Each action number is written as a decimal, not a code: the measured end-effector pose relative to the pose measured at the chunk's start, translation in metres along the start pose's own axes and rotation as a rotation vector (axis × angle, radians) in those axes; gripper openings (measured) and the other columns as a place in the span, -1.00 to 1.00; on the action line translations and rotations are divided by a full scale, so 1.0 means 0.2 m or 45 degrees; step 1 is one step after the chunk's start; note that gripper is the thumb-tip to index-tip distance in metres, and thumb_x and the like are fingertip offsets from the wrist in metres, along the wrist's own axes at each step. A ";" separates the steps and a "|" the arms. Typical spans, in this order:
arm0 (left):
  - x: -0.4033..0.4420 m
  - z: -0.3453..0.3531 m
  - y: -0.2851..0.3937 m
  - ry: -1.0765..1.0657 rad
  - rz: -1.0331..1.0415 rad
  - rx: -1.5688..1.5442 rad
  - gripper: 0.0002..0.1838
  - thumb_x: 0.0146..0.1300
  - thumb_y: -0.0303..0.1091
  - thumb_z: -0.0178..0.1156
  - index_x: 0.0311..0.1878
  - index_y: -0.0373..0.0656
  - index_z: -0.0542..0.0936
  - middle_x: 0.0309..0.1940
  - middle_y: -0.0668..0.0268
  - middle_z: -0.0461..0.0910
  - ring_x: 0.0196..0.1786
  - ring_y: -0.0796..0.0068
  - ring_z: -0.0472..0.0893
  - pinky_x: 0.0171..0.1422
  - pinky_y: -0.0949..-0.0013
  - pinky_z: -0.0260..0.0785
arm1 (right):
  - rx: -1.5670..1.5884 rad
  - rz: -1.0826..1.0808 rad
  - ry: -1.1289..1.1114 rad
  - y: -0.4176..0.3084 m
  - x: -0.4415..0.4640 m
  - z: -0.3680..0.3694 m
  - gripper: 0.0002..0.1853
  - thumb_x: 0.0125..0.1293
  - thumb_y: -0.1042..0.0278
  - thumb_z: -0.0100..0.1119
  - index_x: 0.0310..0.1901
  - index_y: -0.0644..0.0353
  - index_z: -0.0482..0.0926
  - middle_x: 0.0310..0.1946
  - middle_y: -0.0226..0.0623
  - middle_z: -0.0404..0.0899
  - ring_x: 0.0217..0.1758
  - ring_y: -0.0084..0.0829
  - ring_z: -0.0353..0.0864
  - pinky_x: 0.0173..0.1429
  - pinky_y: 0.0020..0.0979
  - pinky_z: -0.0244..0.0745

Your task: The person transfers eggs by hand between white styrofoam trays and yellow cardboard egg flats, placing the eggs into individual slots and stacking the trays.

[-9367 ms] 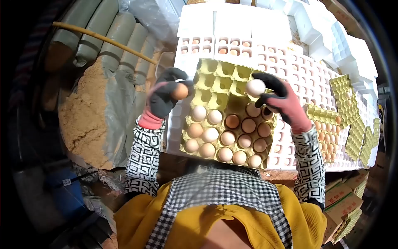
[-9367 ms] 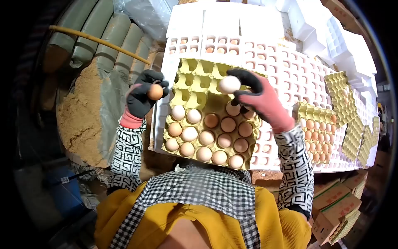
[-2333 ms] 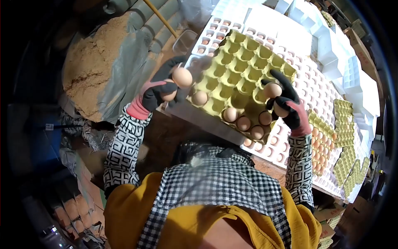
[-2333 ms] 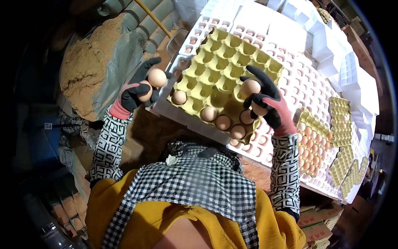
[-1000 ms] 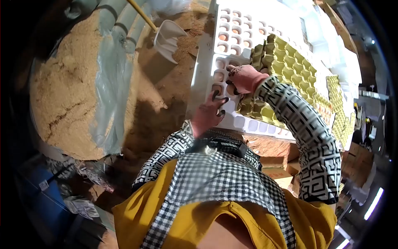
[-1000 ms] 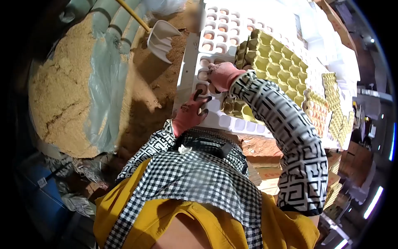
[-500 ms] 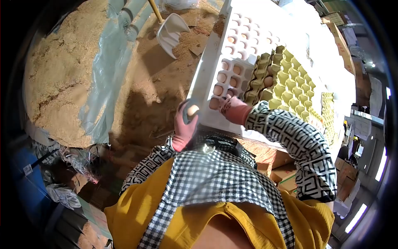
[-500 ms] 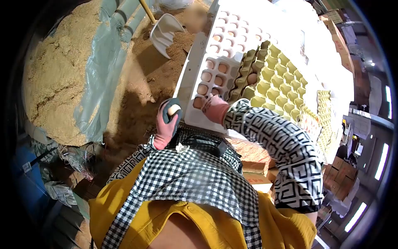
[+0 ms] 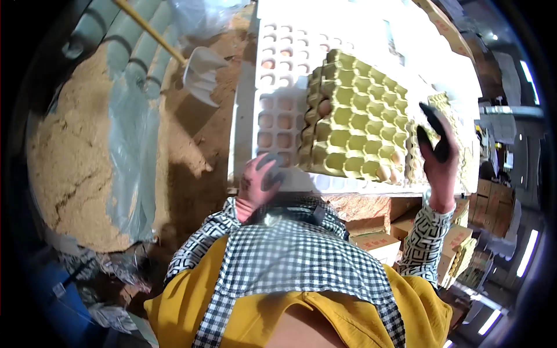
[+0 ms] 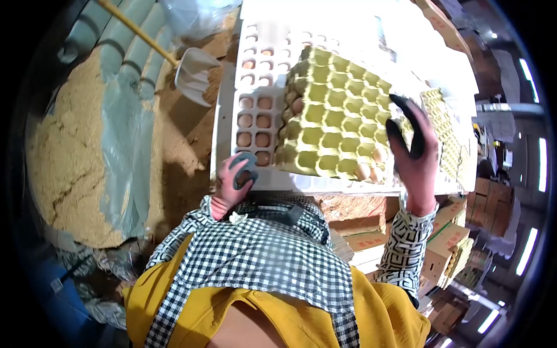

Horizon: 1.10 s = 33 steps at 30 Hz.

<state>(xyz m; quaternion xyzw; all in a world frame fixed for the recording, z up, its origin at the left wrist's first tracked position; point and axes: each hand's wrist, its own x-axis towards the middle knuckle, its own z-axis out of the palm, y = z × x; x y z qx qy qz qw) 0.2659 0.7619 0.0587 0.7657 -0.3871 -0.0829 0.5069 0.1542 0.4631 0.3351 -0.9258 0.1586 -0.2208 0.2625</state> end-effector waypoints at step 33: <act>0.37 -0.21 0.62 -0.591 -0.640 -0.954 -0.26 -0.01 -0.24 0.40 0.24 -0.43 0.43 0.13 0.04 0.57 0.24 0.23 0.55 0.39 0.23 0.36 | -0.044 -0.025 -0.282 0.74 -0.66 -0.15 -0.47 -0.01 0.35 0.50 0.08 0.15 0.60 -0.17 -0.21 0.65 -0.25 -0.27 0.66 -0.20 -0.32 0.56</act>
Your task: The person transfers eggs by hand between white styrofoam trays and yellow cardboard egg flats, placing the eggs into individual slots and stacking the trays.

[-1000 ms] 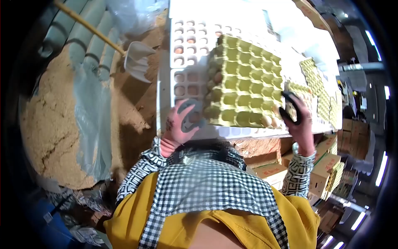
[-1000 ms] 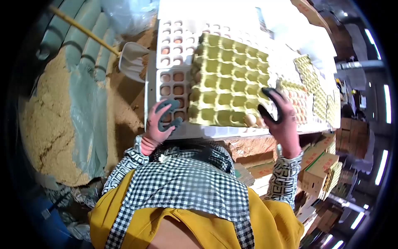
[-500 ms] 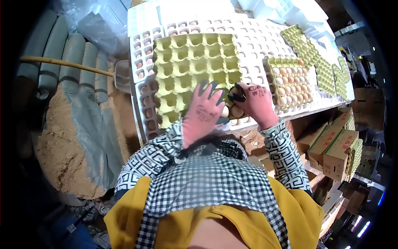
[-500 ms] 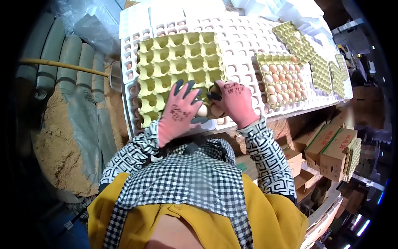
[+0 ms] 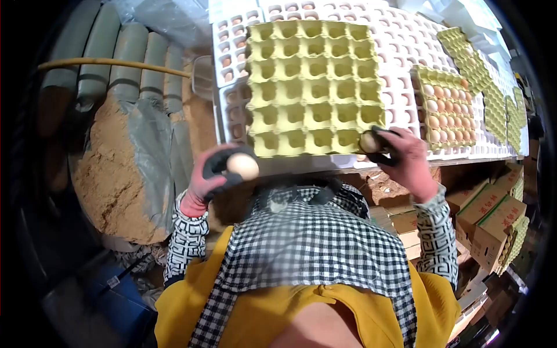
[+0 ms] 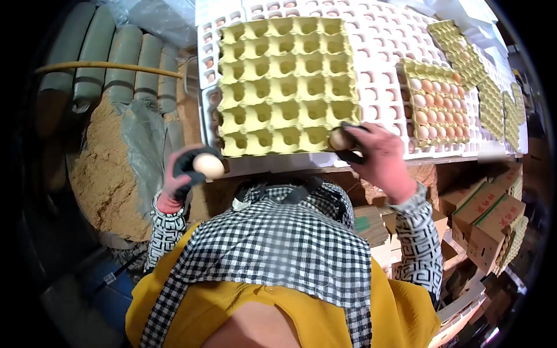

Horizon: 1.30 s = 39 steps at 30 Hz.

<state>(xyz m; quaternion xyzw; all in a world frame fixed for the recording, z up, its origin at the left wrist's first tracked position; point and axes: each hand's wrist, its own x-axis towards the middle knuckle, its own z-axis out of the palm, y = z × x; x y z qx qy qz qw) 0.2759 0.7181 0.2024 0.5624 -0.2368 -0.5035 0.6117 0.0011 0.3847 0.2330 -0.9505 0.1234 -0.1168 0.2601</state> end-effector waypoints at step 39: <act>0.37 0.01 -0.24 0.587 0.492 0.649 -0.58 0.48 -0.35 0.01 0.33 -0.32 0.40 0.28 0.10 0.44 0.32 0.27 0.42 0.42 0.26 0.20 | -0.623 0.109 0.478 -0.14 -0.04 -0.22 -0.47 -0.12 0.27 0.43 0.01 -0.04 0.60 0.04 -0.31 0.55 0.22 -0.19 0.48 0.42 0.04 0.18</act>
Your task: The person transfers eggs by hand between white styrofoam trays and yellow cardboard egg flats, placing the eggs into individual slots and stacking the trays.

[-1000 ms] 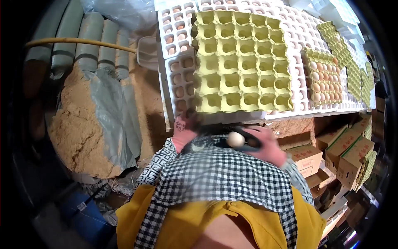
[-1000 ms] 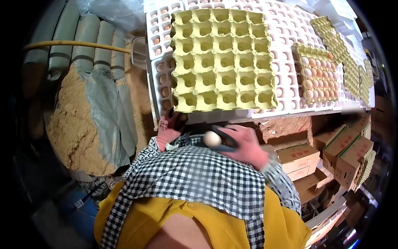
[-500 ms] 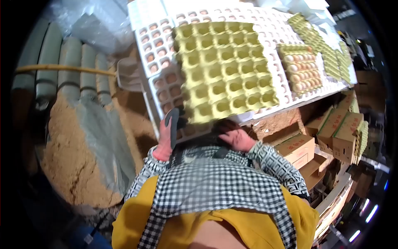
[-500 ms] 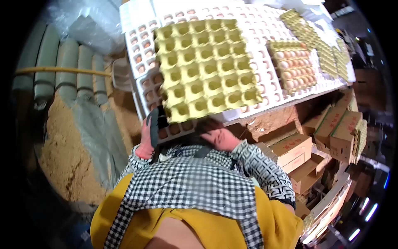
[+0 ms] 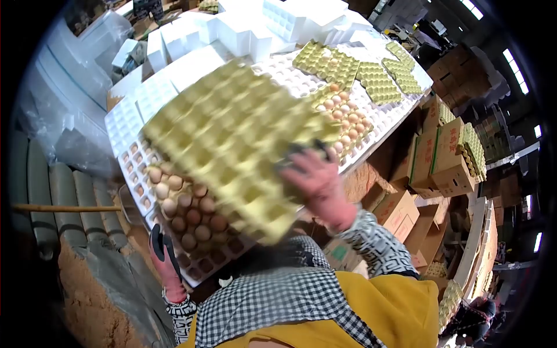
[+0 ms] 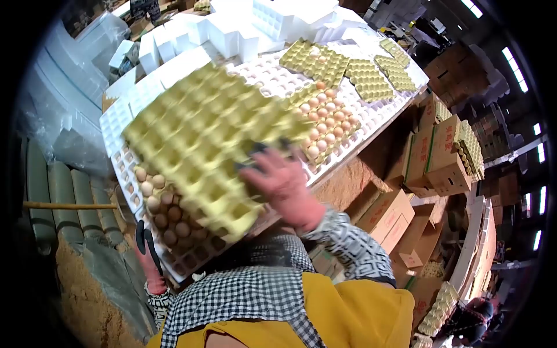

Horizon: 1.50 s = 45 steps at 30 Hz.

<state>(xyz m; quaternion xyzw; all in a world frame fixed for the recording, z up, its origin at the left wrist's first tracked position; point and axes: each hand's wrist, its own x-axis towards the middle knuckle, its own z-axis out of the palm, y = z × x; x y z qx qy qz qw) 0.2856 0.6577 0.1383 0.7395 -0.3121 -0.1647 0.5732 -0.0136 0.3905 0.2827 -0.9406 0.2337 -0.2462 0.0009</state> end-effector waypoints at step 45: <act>-0.09 0.18 -0.24 0.551 -0.515 0.446 -0.48 0.47 -0.21 0.09 0.32 -0.42 0.37 0.31 0.06 0.44 0.29 0.26 0.44 0.41 0.26 0.22 | 0.536 1.244 0.086 3.17 0.10 1.08 -0.55 0.36 0.04 0.20 0.01 0.31 0.63 -0.21 -0.22 0.72 -0.23 -0.34 0.66 -0.13 -0.33 0.53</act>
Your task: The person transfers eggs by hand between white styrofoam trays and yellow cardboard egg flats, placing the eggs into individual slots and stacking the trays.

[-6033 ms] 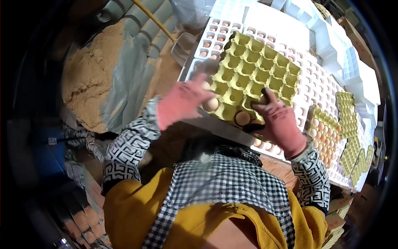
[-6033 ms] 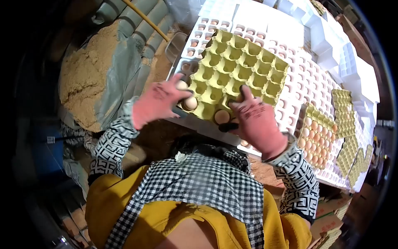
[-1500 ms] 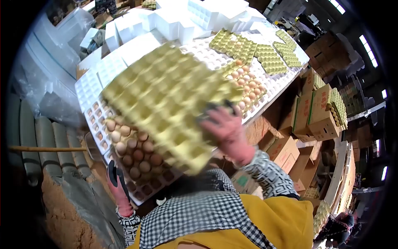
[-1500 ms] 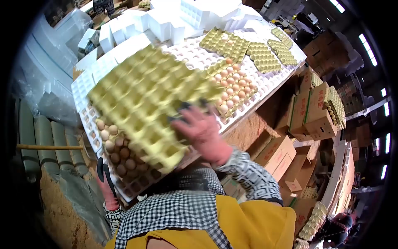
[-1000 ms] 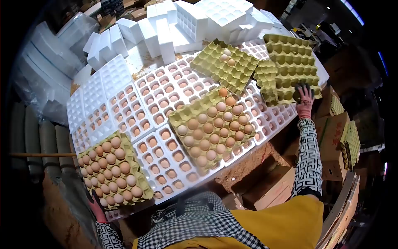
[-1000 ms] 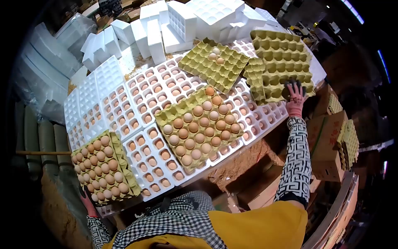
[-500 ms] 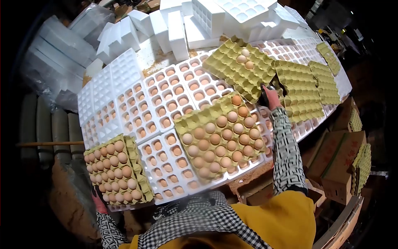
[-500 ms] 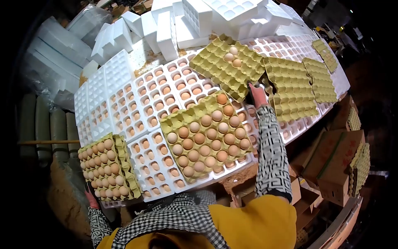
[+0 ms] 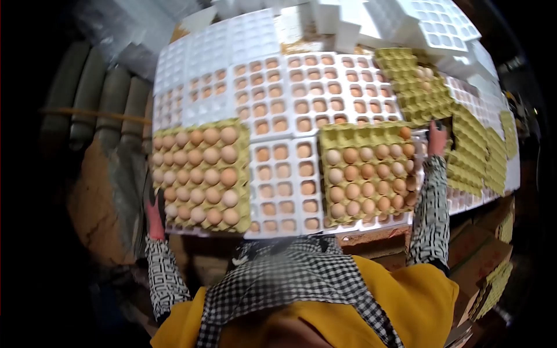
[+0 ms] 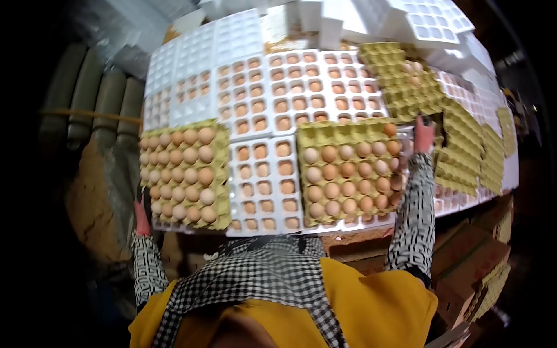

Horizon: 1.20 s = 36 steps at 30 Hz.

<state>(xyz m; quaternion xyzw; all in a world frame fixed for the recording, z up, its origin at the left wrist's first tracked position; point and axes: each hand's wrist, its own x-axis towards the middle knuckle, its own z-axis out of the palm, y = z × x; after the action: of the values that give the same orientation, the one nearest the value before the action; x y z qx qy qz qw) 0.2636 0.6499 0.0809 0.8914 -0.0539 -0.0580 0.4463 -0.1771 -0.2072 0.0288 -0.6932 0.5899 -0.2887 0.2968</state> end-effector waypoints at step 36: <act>-0.92 0.82 1.59 -1.373 -0.217 -1.186 -0.37 0.53 0.09 -0.18 0.47 -0.14 0.14 0.39 0.17 0.30 0.35 0.22 0.40 0.37 0.13 0.36 | 1.282 0.243 -0.990 -0.86 -1.27 -0.48 -0.55 0.51 0.25 -0.08 0.33 0.28 0.35 0.20 -0.25 0.51 0.22 -0.45 0.47 0.34 -0.35 0.35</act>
<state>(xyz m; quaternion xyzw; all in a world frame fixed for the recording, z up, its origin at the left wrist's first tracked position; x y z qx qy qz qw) 0.0423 0.3573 0.2486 0.4566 -0.1667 -0.5421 0.6855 -0.1732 0.0594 0.2078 -0.4676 0.2906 -0.2305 0.8024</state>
